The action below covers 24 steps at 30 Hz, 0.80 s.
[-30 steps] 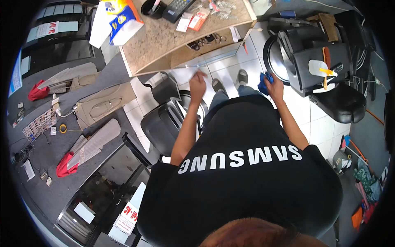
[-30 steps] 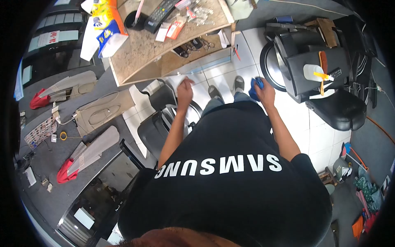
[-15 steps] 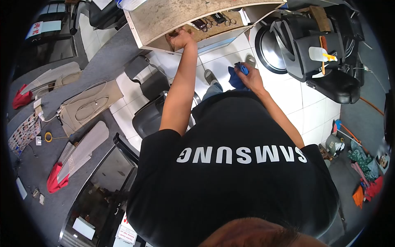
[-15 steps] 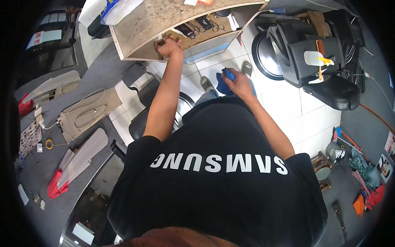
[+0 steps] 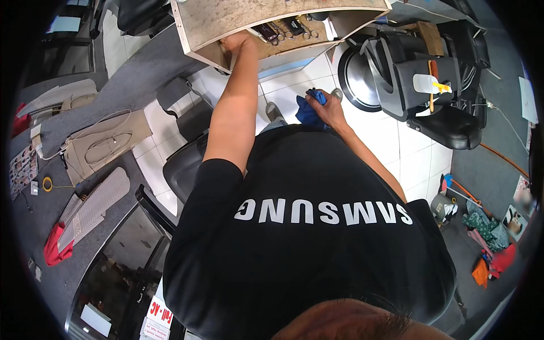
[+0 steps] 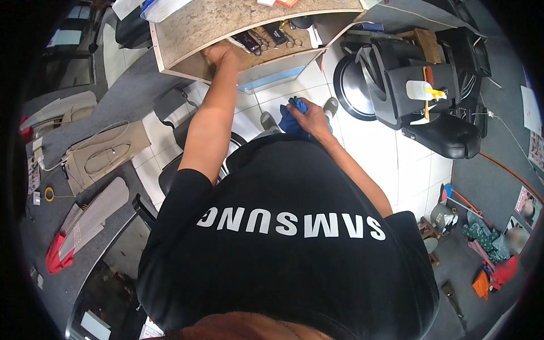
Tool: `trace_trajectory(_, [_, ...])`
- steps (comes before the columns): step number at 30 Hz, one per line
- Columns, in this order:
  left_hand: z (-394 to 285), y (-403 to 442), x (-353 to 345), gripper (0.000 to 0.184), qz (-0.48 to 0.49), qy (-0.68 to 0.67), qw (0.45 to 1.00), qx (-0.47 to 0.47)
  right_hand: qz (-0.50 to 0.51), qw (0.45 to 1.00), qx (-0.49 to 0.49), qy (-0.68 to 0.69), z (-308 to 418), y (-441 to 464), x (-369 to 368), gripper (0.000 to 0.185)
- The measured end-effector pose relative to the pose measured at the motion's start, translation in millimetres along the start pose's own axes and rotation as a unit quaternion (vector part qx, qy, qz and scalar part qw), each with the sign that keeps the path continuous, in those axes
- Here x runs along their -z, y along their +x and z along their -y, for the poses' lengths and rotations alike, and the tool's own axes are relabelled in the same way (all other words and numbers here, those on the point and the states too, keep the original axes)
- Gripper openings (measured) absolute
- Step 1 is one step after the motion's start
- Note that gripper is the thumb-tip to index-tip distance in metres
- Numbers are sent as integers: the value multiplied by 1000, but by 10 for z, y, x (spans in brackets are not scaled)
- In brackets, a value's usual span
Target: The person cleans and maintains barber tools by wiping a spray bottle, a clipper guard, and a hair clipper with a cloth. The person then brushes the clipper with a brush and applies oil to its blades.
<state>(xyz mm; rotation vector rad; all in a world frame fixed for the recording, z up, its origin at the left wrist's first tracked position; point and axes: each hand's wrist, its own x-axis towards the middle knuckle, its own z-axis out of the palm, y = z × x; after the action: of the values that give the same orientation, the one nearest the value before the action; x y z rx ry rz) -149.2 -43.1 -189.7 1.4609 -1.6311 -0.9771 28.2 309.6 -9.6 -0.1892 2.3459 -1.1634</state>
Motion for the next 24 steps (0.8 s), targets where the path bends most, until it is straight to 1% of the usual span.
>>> trace_trajectory(1, [348, 102, -260, 47, -72, 138, 983, -101, 8, 998, -42, 55, 6, 19, 8, 43])
trace_trajectory(2, [526, 192, -399, 47, -144, 272, 931, -198, 16, 990, -83, 110, -2, 60, 14, 43])
trace_trajectory(3, [292, 168, -226, 49, -77, 285, 946, -130, 25, 978, -123, 165, -18, 103, 19, 43])
trace_trajectory(4, [-152, 40, 158, 52, -9, 296, 953, -61, 41, 961, -139, 234, -33, 140, 15, 42])
trace_trajectory(6, [-470, -198, 686, 53, 68, 278, 957, -43, 73, 912, -170, 366, -69, 218, 10, 43])
trace_trajectory(7, [-519, -281, 871, 49, 75, 253, 960, -95, 99, 904, -164, 382, -127, 265, 2, 43])
trace_trajectory(8, [-518, -292, 974, 46, 82, 226, 959, -149, 103, 902, -156, 388, -136, 295, -23, 41])
trace_trajectory(9, [-534, -266, 1067, 42, 139, 193, 964, -122, 107, 901, -148, 394, -142, 326, -48, 40])
trace_trajectory(11, [-525, -305, 1162, 37, 151, 176, 961, -150, 111, 898, -135, 404, -112, 391, -111, 36])
trace_trajectory(12, [-514, -338, 1192, 34, 157, 167, 959, -165, 108, 905, -132, 390, -82, 434, -135, 35])
trace_trajectory(13, [-483, -369, 1225, 27, 153, 158, 960, -172, 104, 912, -129, 376, -18, 462, -149, 35])
trace_trajectory(15, [-782, -520, 1613, 29, 239, 121, 952, -147, 94, 921, -139, 351, 218, 469, -88, 34])
trace_trajectory(16, [-901, -602, 1824, 30, 283, 102, 944, -136, 87, 923, -151, 343, 470, 418, 23, 35])
trace_trajectory(17, [-919, -674, 1976, 30, 332, 35, 940, -65, 78, 924, -166, 335, 662, 390, 96, 35])
trace_trajectory(18, [-896, -762, 2136, 30, 380, -30, 924, 7, 55, 937, -116, 324, 759, 370, 112, 36])
trace_trajectory(19, [-851, -863, 2290, 30, 424, -92, 897, 83, 32, 947, -70, 312, 817, 339, 113, 37])
trace_trajectory(20, [-745, -972, 2416, 30, 445, -156, 876, 100, 10, 955, -26, 297, 819, 313, 94, 38])
trace_trajectory(21, [-659, -1068, 2512, 31, 460, -222, 852, 114, -37, 969, 42, 242, 732, 380, 21, 40])
trace_trajectory(22, [-601, -1153, 2595, 33, 471, -291, 823, 126, -46, 969, 80, 230, 786, 368, -15, 41])
trace_trajectory(23, [-773, -1215, 2760, 33, 494, -280, 808, 155, -52, 968, 115, 216, 893, 320, -60, 42])
trace_trajectory(24, [-802, -1274, 2828, 32, 489, -282, 810, 160, -57, 966, 152, 202, 972, 287, -63, 44])
